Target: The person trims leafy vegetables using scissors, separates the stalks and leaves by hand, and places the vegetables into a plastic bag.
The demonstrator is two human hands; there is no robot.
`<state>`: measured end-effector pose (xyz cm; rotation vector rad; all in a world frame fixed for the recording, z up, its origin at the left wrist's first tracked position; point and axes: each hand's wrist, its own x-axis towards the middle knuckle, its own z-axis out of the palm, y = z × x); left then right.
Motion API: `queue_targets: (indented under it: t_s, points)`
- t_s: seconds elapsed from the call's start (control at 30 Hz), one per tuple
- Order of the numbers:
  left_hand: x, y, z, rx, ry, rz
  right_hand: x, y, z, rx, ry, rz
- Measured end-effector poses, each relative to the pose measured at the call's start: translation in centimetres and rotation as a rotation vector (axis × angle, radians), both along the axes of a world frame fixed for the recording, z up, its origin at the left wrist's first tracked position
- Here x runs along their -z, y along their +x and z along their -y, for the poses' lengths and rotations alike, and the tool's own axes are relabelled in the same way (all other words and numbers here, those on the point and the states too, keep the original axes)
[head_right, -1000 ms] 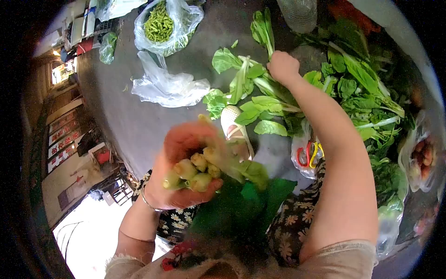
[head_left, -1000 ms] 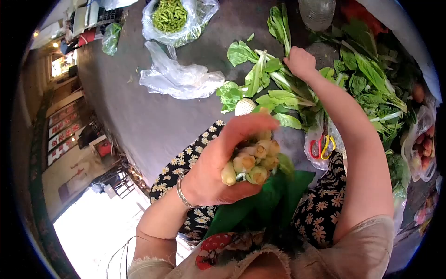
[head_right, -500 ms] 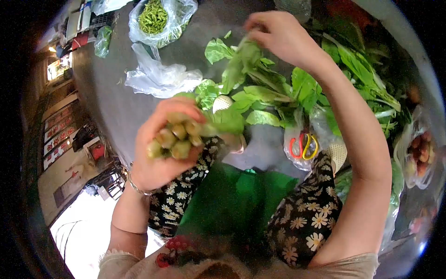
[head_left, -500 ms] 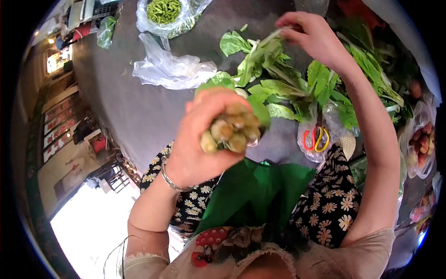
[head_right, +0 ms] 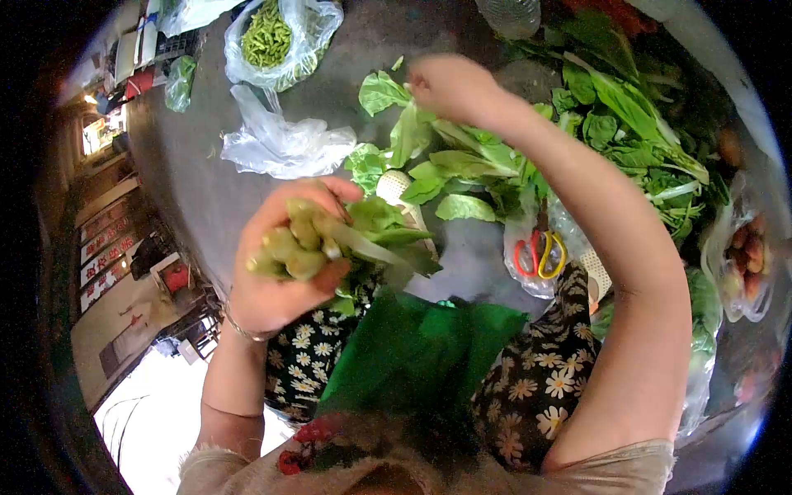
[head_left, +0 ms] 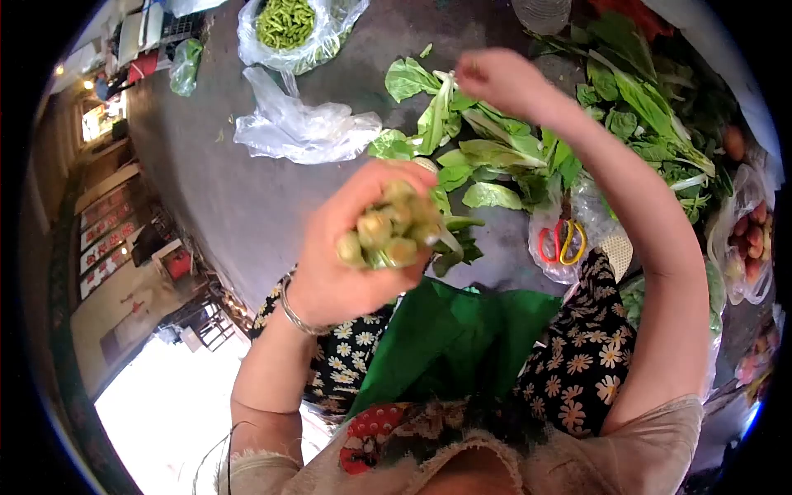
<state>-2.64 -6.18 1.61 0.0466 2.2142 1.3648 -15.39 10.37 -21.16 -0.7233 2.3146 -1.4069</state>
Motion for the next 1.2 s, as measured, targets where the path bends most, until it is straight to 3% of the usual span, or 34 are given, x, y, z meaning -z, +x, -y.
queue_targets:
  t_s: [0.03,0.1,0.17,0.23,0.33,0.4,0.5,0.53,0.6,0.87,1.03,1.2]
  points:
    - [-0.2,0.0,0.1,0.068,-0.023,0.012,2.5,1.1,0.8,-0.041,0.31,-0.051]
    - [-0.3,0.0,0.3,0.146,-0.073,-0.029,6.7,4.4,1.9,-0.01,0.424,-0.085]
    - [-0.5,0.3,0.4,0.085,-0.023,0.09,9.7,6.3,2.8,-0.021,0.499,-0.122]
    - [-0.3,0.7,0.0,-0.03,0.011,0.046,11.2,6.6,3.0,-0.024,0.576,-0.164]
    - [-0.3,0.6,0.1,0.002,-0.03,0.047,10.9,5.6,2.3,-0.021,0.503,-0.201]
    - [-0.3,0.5,0.5,0.046,0.002,0.071,8.8,3.5,0.9,-0.071,0.356,0.207]
    - [-0.6,0.6,0.1,0.003,0.013,0.096,9.0,1.8,-3.0,-0.116,0.018,0.447]
    - [-0.4,0.6,0.0,0.003,0.014,0.094,8.8,1.7,-3.8,-0.115,0.02,0.445]
    - [-0.1,0.8,-0.8,-0.109,0.097,0.113,7.6,1.9,-5.3,-0.061,-0.337,0.697]
    - [-0.4,0.0,-1.7,-0.105,0.025,0.145,-1.0,0.7,-5.1,-0.141,-0.675,0.601]
    - [-0.1,-0.4,-1.1,-0.055,-0.029,0.074,-5.6,1.0,-5.6,-0.123,-0.654,0.589]
    - [0.6,-1.2,-1.1,-0.186,0.186,0.029,-8.7,2.6,-5.5,-0.215,-0.571,0.552]
